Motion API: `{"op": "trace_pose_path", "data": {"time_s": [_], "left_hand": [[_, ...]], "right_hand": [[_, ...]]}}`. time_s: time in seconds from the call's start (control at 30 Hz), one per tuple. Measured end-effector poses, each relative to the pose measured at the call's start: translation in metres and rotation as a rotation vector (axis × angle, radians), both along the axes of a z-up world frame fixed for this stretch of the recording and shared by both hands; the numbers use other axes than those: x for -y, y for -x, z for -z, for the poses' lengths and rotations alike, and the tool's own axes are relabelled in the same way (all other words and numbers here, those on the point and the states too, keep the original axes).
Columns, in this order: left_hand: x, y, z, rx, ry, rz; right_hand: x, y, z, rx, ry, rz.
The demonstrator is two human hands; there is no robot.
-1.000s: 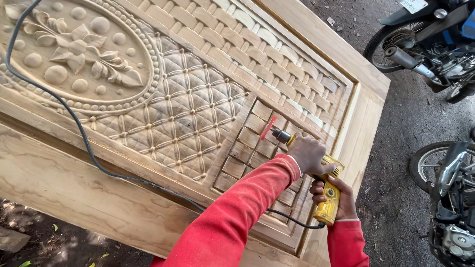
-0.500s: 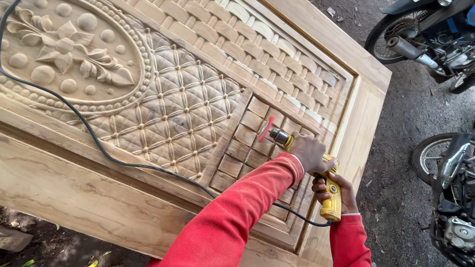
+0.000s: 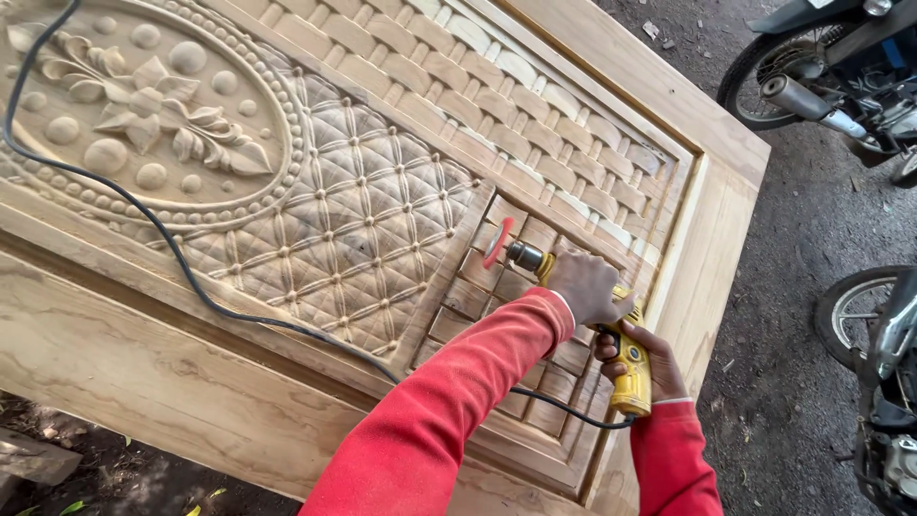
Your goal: The person uses a power drill with a red brush attachment to sand the intricate carvings of a wooden door. They move the tool across the square, diamond, and floral patterns before lifting it to inspect the work.
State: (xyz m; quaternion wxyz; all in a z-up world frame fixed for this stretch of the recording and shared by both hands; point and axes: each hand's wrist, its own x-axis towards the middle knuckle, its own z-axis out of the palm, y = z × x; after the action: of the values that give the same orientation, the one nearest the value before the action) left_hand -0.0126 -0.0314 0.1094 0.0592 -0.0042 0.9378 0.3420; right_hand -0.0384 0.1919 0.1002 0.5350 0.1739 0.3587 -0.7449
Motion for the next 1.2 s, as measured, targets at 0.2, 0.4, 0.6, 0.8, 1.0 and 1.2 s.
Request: {"op": "trace_pose_path", "data": {"time_s": [0.2, 0.4, 0.6, 0.8, 1.0, 1.2], "left_hand": [[-0.006, -0.012, -0.028, -0.033, -0.038, 0.009], [-0.02, 0.015, 0.006, -0.092, -0.08, -0.012], [-0.014, 0.015, -0.006, -0.036, -0.062, 0.019], [-0.004, 0.022, -0.008, -0.06, -0.057, 0.018], [0.009, 0.027, -0.019, -0.053, -0.047, 0.015], [-0.006, 0.016, -0.014, -0.085, -0.074, -0.035]], "right_hand": [[-0.021, 0.006, -0.018, -0.137, -0.168, -0.028], [-0.024, 0.012, -0.006, -0.09, -0.091, 0.025], [-0.023, 0.017, -0.011, -0.068, -0.101, 0.022], [-0.013, 0.022, -0.014, -0.145, -0.123, 0.042], [-0.001, 0.031, -0.019, -0.113, -0.119, 0.051], [-0.016, 0.026, -0.017, -0.136, -0.141, 0.024]]}}
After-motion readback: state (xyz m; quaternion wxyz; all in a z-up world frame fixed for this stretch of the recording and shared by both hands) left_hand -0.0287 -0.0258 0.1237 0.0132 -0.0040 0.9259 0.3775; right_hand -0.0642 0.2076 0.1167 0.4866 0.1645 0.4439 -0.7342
